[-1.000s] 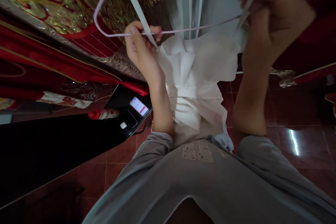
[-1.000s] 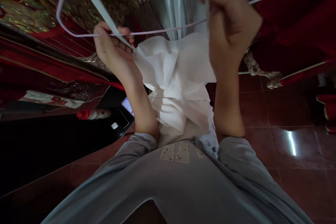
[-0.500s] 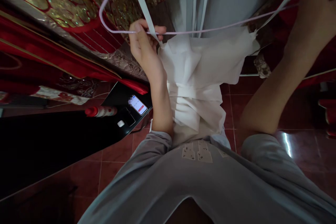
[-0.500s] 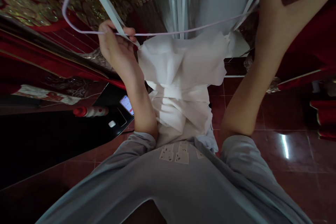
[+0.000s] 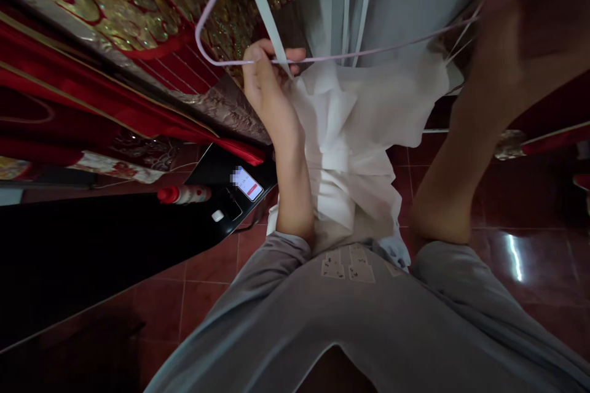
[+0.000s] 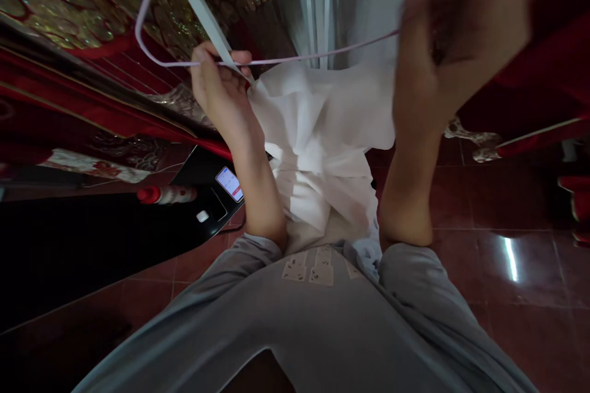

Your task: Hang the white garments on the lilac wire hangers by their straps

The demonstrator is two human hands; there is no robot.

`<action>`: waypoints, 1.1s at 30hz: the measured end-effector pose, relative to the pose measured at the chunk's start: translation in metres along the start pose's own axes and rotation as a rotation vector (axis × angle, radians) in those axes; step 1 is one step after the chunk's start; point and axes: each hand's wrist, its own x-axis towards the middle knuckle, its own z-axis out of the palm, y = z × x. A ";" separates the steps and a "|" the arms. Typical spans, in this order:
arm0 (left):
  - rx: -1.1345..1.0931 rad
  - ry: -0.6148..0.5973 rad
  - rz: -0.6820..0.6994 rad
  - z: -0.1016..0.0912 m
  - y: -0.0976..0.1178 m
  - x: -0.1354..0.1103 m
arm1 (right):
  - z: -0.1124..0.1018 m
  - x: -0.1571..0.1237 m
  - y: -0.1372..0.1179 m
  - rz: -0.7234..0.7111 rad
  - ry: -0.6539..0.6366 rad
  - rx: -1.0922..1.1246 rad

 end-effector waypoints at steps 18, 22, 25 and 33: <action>0.375 -0.281 -0.038 -0.061 0.044 -0.017 | 0.041 -0.030 0.015 -0.135 -0.086 0.007; 0.214 -0.144 -0.227 -0.056 0.059 -0.015 | 0.043 -0.031 0.024 -0.153 -0.057 0.032; -0.027 -0.296 -0.225 -0.040 0.070 -0.005 | 0.046 -0.029 0.025 -0.163 -0.052 0.040; -0.270 -0.162 -0.273 -0.036 0.091 0.005 | 0.041 -0.029 0.033 -0.117 -0.029 -0.019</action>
